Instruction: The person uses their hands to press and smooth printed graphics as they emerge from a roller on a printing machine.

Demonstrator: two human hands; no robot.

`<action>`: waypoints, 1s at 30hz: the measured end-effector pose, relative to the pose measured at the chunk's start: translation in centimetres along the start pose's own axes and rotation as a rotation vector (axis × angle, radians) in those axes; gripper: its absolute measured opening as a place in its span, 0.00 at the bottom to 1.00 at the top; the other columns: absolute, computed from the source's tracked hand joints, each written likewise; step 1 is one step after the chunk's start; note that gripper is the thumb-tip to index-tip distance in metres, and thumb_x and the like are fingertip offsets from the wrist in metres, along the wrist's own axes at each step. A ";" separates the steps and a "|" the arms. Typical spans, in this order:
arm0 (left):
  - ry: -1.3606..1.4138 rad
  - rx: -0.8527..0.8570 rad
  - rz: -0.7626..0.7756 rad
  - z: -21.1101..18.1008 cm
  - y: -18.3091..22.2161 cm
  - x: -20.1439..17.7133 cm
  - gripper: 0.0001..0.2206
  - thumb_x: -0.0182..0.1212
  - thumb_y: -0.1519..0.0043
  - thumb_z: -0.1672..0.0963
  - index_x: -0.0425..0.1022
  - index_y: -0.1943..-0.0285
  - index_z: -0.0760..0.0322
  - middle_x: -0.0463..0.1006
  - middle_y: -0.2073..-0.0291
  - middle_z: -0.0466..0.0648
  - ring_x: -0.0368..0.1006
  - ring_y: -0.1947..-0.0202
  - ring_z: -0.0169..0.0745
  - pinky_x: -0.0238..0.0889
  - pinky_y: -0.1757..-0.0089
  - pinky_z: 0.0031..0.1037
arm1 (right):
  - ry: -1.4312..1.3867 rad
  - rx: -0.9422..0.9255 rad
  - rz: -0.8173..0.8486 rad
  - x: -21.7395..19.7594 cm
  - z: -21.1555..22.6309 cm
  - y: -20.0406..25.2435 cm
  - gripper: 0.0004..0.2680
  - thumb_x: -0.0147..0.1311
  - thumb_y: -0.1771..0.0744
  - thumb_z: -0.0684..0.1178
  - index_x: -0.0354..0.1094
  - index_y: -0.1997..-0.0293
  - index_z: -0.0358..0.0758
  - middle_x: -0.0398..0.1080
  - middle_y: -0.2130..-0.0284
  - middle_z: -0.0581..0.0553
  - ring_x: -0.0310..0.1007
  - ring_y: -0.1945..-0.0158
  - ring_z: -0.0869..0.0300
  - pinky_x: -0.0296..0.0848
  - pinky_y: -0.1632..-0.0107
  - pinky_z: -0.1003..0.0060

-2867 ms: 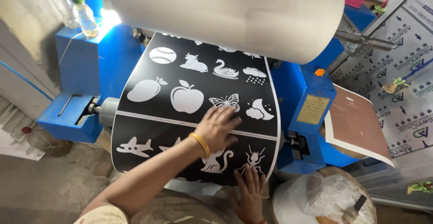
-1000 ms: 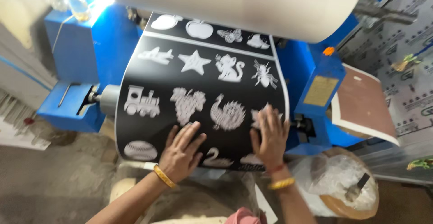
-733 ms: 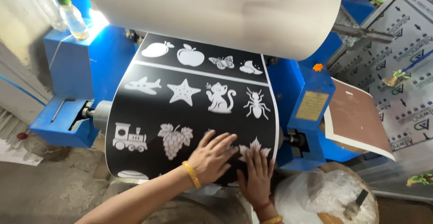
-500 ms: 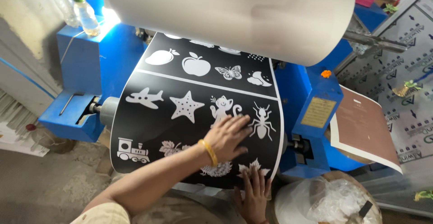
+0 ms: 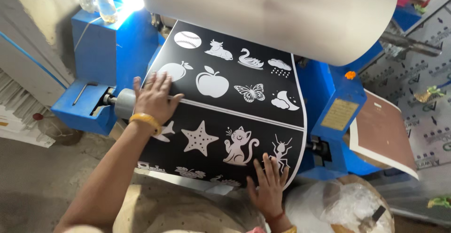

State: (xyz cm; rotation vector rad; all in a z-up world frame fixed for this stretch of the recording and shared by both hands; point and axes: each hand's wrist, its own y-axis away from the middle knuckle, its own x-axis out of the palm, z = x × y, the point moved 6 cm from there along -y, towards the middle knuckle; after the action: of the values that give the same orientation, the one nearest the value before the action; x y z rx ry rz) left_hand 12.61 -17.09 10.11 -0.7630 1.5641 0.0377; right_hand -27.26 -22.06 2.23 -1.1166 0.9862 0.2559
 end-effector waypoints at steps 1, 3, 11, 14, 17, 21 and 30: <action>-0.017 0.003 -0.069 1.0 1.1 -0.1 0.30 0.45 0.31 0.42 0.61 0.26 0.59 0.59 0.26 0.48 0.48 0.25 0.47 0.30 0.33 0.62 | -0.013 -0.022 -0.014 -0.4 0.5 -1.0 0.22 0.54 0.33 0.54 0.60 0.32 0.41 0.53 0.28 0.37 0.47 0.24 0.44 0.32 0.27 0.36; 0.029 0.033 -0.176 2.3 4.3 -0.4 0.30 0.49 0.32 0.44 0.61 0.25 0.62 0.60 0.25 0.50 0.49 0.23 0.50 0.32 0.33 0.65 | -0.019 -0.043 -0.020 -1.2 1.4 -3.0 0.22 0.53 0.32 0.56 0.59 0.30 0.41 0.52 0.28 0.36 0.47 0.24 0.44 0.31 0.27 0.36; 0.127 0.050 -0.303 3.5 13.7 -0.1 0.30 0.56 0.37 0.49 0.64 0.27 0.69 0.60 0.25 0.56 0.52 0.24 0.58 0.38 0.33 0.68 | 0.122 -0.154 0.130 0.4 3.3 -11.4 0.27 0.40 0.32 0.71 0.53 0.26 0.52 0.47 0.25 0.41 0.42 0.22 0.50 0.31 0.27 0.34; 0.142 0.040 -0.301 3.7 16.0 0.7 0.30 0.56 0.39 0.49 0.64 0.29 0.69 0.59 0.26 0.57 0.52 0.25 0.59 0.40 0.34 0.67 | 0.098 -0.293 0.122 1.9 5.6 -13.1 0.28 0.35 0.31 0.73 0.49 0.23 0.53 0.41 0.23 0.42 0.35 0.20 0.52 0.31 0.26 0.35; 0.131 0.016 -0.290 4.1 18.4 1.7 0.30 0.57 0.40 0.49 0.65 0.30 0.66 0.60 0.28 0.57 0.54 0.27 0.58 0.42 0.34 0.65 | 0.051 -0.423 0.212 3.8 8.6 -13.4 0.29 0.37 0.31 0.74 0.47 0.23 0.55 0.37 0.23 0.43 0.30 0.20 0.53 0.29 0.27 0.34; 0.132 0.017 -0.289 4.6 21.5 3.2 0.29 0.57 0.41 0.50 0.66 0.31 0.64 0.61 0.29 0.56 0.55 0.29 0.58 0.43 0.34 0.64 | 0.019 -0.504 0.395 6.5 12.4 -12.7 0.30 0.44 0.33 0.72 0.47 0.23 0.54 0.37 0.23 0.45 0.29 0.21 0.53 0.30 0.27 0.35; 0.190 0.054 -0.226 3.1 24.3 3.8 0.25 0.60 0.45 0.52 0.70 0.38 0.61 0.64 0.36 0.53 0.56 0.32 0.55 0.41 0.35 0.64 | 0.059 -0.469 0.384 6.9 11.5 -15.0 0.30 0.42 0.34 0.74 0.48 0.25 0.55 0.41 0.24 0.45 0.36 0.22 0.51 0.36 0.29 0.32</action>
State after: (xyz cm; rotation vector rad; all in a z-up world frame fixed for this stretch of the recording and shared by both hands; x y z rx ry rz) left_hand 3.80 1.45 -3.77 -0.9172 1.6409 -0.2483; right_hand -7.81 -21.23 7.46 -1.3541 1.2274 0.7999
